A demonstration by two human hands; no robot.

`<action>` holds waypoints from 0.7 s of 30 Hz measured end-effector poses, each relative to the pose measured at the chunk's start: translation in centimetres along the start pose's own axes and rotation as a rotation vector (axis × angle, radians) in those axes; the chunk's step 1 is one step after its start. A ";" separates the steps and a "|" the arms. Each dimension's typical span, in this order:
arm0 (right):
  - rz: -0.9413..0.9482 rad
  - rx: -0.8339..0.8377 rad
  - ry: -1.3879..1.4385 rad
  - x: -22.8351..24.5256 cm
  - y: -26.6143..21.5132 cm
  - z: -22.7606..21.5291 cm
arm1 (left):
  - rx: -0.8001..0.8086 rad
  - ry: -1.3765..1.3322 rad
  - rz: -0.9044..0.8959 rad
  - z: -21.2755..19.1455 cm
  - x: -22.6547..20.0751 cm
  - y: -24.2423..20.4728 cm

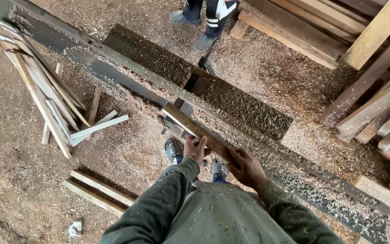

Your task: The person picks up wooden slats and feeds them one at a time through a jointer machine, using their hands to guide the wood along the machine's table and against the metal fence.

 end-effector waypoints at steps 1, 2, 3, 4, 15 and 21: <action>-0.026 -0.022 -0.012 -0.8 0.1 0.1 | -0.002 -0.010 0.005 0.4 0.0 0.5; -0.053 -0.044 -0.023 -1.7 0.2 0.3 | -0.004 -0.021 0.010 0.8 0.1 1.1; -0.075 -0.059 -0.027 -2.2 -0.2 0.9 | -0.010 -0.029 0.005 0.8 0.7 1.3; -0.127 -0.082 -0.052 -3.0 -0.1 1.4 | 0.015 -0.028 -0.010 1.1 1.2 1.9; -0.227 -0.078 -0.321 -12.2 -3.5 3.7 | -0.182 1.212 0.309 4.8 4.1 3.1; -0.047 0.003 -0.287 -13.0 -4.2 3.9 | -0.112 1.382 0.295 6.9 3.0 1.9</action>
Point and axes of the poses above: each hand's wrist, its own y-axis towards the middle knuckle, its own z-axis out of the palm, x = y × z, the point moved 3 cm from there along y, towards the middle knuckle, and after that the axes turned 6 degrees about y, right-handed, at the moved point
